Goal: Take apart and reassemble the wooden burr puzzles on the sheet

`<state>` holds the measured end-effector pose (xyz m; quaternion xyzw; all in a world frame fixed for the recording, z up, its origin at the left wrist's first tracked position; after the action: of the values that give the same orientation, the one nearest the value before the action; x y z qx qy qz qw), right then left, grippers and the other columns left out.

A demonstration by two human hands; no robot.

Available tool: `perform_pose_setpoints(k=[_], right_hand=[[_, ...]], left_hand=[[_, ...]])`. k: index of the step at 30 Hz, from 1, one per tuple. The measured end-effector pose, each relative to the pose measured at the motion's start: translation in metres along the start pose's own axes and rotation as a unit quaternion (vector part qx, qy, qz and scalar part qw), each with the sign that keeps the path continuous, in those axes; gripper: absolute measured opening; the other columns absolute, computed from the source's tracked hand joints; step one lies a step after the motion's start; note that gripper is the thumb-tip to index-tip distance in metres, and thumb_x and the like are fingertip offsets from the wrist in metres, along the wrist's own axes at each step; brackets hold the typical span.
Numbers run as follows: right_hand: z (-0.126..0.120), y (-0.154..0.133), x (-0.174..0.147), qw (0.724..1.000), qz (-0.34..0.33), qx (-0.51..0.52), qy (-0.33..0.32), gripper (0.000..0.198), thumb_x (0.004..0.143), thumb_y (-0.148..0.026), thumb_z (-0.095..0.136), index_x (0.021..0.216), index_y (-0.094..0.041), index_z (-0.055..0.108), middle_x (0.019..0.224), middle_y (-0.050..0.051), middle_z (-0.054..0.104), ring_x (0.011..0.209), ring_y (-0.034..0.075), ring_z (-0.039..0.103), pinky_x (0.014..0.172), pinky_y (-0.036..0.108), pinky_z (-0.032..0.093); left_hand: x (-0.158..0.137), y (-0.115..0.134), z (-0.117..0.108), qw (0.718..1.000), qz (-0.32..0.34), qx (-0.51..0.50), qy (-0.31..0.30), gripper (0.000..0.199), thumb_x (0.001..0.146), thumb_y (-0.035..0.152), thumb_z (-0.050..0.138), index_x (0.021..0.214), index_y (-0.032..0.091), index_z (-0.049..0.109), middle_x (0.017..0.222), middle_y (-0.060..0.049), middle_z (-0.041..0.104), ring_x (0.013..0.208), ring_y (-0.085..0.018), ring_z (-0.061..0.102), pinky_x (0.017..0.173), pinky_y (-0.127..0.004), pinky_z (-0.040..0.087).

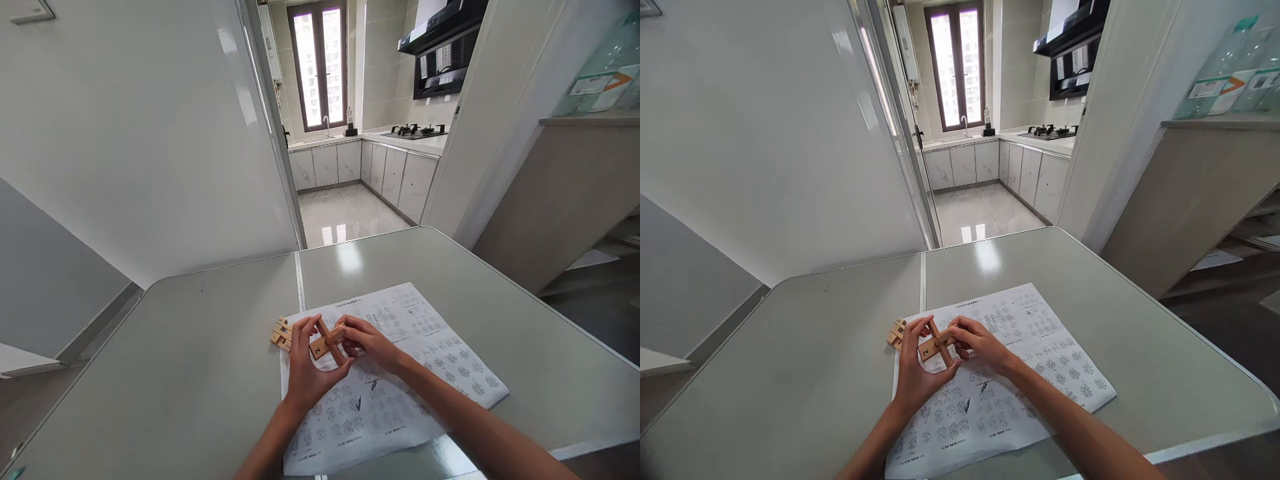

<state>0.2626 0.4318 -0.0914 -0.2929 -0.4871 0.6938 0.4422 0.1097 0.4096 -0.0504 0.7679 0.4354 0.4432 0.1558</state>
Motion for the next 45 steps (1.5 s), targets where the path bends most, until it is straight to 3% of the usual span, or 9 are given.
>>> perform_pose_setpoints(k=[8, 12, 19, 23, 26, 33, 45], right_hand=[[-0.003, 0.005, 0.002, 1.000, 0.003, 0.021, 0.007, 0.033, 0.093, -0.053, 0.065, 0.088, -0.022, 0.057, 0.057, -0.009, 0.038, 0.050, 0.010, 0.029, 0.051, 0.026, 0.023], [-0.020, 0.006, 0.006, 0.995, -0.008, 0.076, 0.057, 0.029, 0.088, -0.047, 0.070, 0.088, -0.021, 0.058, 0.059, -0.010, 0.032, 0.051, 0.009, 0.020, 0.050, 0.026, 0.018], [-0.036, 0.012, 0.009, 0.985, -0.012, 0.110, 0.134, 0.034, 0.082, -0.046, 0.077, 0.082, -0.021, 0.055, 0.062, -0.009, 0.033, 0.053, 0.009, 0.024, 0.048, 0.025, 0.018], [-0.034, 0.012, 0.008, 0.981, -0.016, 0.119, 0.152, 0.038, 0.081, -0.048, 0.079, 0.078, -0.021, 0.053, 0.063, -0.007, 0.038, 0.053, 0.009, 0.028, 0.048, 0.025, 0.022], [-0.037, 0.011, 0.008, 0.978, -0.019, 0.122, 0.169, 0.039, 0.081, -0.049, 0.080, 0.077, -0.021, 0.052, 0.062, -0.007, 0.039, 0.052, 0.009, 0.030, 0.049, 0.025, 0.024], [-0.037, 0.010, 0.006, 0.979, -0.020, 0.105, 0.173, 0.039, 0.086, -0.049, 0.076, 0.076, -0.021, 0.051, 0.063, -0.006, 0.041, 0.053, 0.009, 0.031, 0.050, 0.025, 0.025], [-0.033, 0.011, 0.008, 0.984, -0.010, 0.083, 0.156, 0.040, 0.085, -0.054, 0.076, 0.078, -0.021, 0.054, 0.060, -0.007, 0.043, 0.052, 0.009, 0.031, 0.050, 0.024, 0.026]], left_hand=[[0.000, -0.001, 0.000, 1.000, -0.002, -0.004, 0.004, 0.082, 0.070, 0.036, 0.089, 0.140, 0.027, 0.047, 0.128, -0.012, 0.052, 0.112, -0.029, 0.058, 0.096, -0.047, 0.054], [0.004, -0.005, -0.008, 0.999, -0.018, -0.009, 0.034, 0.078, 0.070, 0.033, 0.088, 0.137, 0.025, 0.049, 0.126, -0.011, 0.053, 0.108, -0.027, 0.058, 0.094, -0.045, 0.055], [0.004, -0.013, -0.010, 0.997, -0.053, 0.020, 0.051, 0.079, 0.075, 0.039, 0.085, 0.142, 0.026, 0.046, 0.129, -0.010, 0.051, 0.111, -0.027, 0.057, 0.098, -0.046, 0.053], [0.001, -0.021, -0.006, 0.993, -0.043, 0.099, 0.047, 0.079, 0.078, 0.042, 0.083, 0.145, 0.026, 0.045, 0.131, -0.012, 0.051, 0.123, -0.033, 0.052, 0.105, -0.055, 0.046], [0.000, -0.030, -0.005, 0.982, -0.048, 0.178, 0.044, 0.079, 0.077, 0.049, 0.082, 0.144, 0.025, 0.048, 0.129, -0.013, 0.055, 0.122, -0.036, 0.052, 0.105, -0.059, 0.042], [0.001, -0.046, -0.005, 0.956, -0.065, 0.286, 0.000, 0.078, 0.079, 0.056, 0.079, 0.142, 0.019, 0.053, 0.133, -0.013, 0.061, 0.126, -0.037, 0.048, 0.109, -0.054, 0.035], [0.003, -0.062, -0.004, 0.950, -0.082, 0.300, -0.023, 0.067, 0.085, 0.060, 0.071, 0.136, 0.019, 0.059, 0.129, -0.013, 0.065, 0.127, -0.037, 0.047, 0.108, -0.054, 0.034]])
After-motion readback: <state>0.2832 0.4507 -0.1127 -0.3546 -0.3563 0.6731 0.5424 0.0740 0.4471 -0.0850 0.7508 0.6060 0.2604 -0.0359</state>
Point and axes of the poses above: each hand's wrist, its own x-axis towards the middle knuckle, its own z-axis out of the palm, y = z × x, the point moved 5 cm from there along x, towards the middle knuckle
